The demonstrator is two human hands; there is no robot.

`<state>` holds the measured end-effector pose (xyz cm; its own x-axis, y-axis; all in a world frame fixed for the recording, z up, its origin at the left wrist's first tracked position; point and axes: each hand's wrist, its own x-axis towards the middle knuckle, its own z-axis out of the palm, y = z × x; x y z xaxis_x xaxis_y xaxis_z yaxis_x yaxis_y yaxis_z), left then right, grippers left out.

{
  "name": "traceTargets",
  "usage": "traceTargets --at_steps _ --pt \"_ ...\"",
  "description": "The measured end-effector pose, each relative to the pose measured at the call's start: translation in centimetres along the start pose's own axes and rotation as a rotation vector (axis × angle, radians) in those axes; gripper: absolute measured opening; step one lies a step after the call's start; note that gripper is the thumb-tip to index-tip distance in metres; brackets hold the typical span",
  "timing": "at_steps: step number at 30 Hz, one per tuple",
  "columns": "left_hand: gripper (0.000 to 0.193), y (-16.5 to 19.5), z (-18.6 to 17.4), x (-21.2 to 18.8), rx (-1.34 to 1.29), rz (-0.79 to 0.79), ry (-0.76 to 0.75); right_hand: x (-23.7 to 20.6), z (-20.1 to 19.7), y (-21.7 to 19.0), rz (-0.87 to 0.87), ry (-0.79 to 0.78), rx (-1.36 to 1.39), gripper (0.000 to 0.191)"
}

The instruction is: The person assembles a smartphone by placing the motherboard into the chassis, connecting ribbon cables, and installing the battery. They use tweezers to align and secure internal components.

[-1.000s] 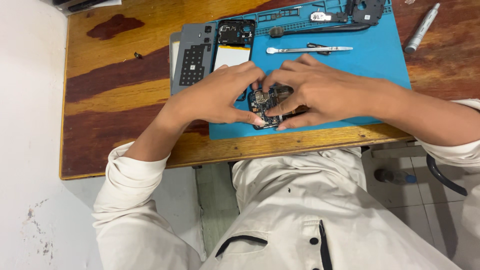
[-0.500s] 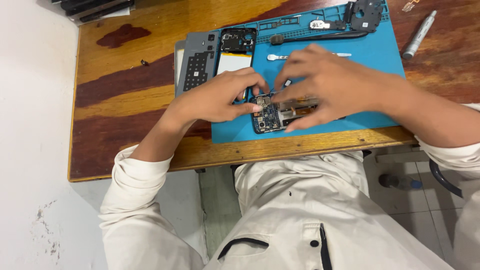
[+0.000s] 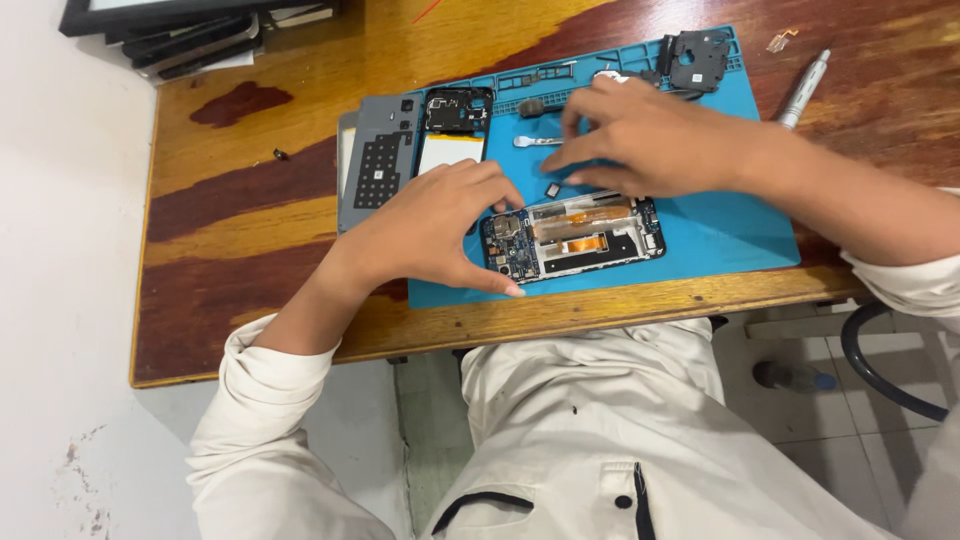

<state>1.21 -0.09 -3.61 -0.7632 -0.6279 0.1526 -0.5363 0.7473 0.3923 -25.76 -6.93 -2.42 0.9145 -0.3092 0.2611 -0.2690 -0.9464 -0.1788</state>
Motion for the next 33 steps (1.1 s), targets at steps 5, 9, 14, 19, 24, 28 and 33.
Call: traceTargets --at_steps 5,9,14,19,24,28,33 --pt "0.078 0.0 -0.4 0.0 0.002 0.034 0.019 0.5 0.7 -0.5 0.019 0.007 0.046 0.016" --pt "0.077 0.0 -0.6 0.1 -0.006 0.055 0.029 -0.3 0.8 -0.2 0.091 -0.058 0.116 0.020" --pt "0.078 0.3 -0.8 0.1 0.034 0.056 0.046 -0.3 0.8 0.0 0.076 -0.060 0.201 0.018" --pt "0.077 0.6 -1.2 0.2 0.043 0.063 0.047 -0.4 0.4 -0.1 0.099 -0.093 0.255 0.018" --pt "0.076 0.7 -1.3 0.3 0.047 0.088 0.066 -0.4 0.4 -0.3 0.184 -0.142 0.324 0.024" --pt "0.076 0.7 -1.3 0.3 0.038 0.070 0.055 -0.4 0.5 -0.5 0.144 -0.107 0.287 0.022" --pt "0.074 0.6 -1.4 0.4 0.031 0.082 0.061 -0.4 0.6 -0.6 0.163 -0.114 0.322 0.016"
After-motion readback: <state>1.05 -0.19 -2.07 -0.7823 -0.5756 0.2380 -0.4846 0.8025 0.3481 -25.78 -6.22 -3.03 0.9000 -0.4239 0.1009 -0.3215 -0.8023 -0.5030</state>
